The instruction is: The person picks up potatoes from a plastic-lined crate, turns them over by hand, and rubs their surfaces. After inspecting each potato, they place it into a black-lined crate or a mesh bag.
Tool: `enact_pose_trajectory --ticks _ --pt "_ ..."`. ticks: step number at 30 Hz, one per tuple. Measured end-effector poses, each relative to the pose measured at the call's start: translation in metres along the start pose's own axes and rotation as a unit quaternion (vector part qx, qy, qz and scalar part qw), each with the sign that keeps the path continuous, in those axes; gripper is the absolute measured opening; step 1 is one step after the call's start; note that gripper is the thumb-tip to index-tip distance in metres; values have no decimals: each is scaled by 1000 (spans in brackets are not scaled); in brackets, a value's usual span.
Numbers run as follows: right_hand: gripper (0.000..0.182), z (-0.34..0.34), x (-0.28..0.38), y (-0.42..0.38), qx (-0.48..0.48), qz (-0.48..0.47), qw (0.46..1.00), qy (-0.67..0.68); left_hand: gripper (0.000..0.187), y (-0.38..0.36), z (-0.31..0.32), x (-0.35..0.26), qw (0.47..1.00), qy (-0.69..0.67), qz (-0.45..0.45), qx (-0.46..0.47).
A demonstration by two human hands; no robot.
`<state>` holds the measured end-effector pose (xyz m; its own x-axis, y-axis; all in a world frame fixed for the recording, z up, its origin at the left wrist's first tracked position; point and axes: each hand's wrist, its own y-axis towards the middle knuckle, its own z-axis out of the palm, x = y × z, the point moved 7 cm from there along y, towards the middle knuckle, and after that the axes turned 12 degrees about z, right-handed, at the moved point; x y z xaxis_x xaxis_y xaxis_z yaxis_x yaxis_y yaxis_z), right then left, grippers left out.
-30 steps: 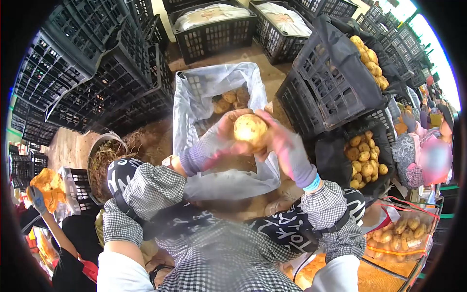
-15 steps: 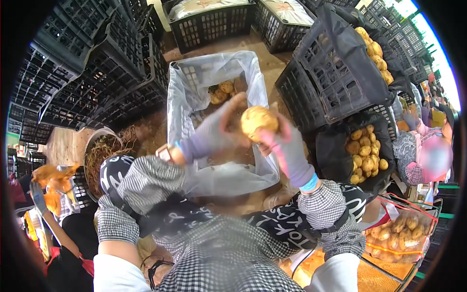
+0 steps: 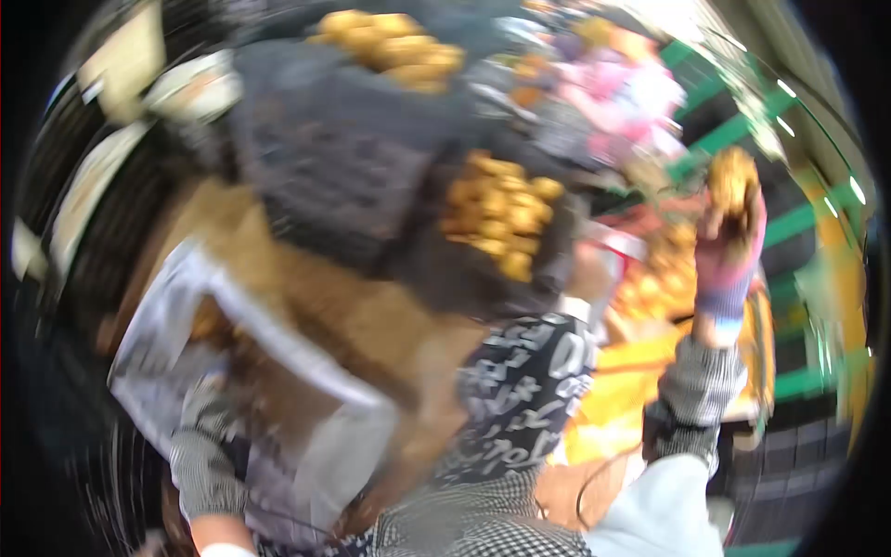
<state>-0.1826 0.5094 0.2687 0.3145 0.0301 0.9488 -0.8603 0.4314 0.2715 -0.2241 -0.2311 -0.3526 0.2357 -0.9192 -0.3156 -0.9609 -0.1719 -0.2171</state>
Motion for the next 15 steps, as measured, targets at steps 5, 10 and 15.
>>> enact_pose_trajectory --ticks 5,10,15 --pt "35 -129 157 49 -372 -155 897 -181 52 32 12 6 1000 6 -12 0" --pt "33 -310 148 192 -302 -61 594 -744 59 -13 -5 30 997 -42 56 18" --pt "35 -88 -21 135 -72 -138 944 -292 66 -103 -73 -92 878 -92 471 -2"
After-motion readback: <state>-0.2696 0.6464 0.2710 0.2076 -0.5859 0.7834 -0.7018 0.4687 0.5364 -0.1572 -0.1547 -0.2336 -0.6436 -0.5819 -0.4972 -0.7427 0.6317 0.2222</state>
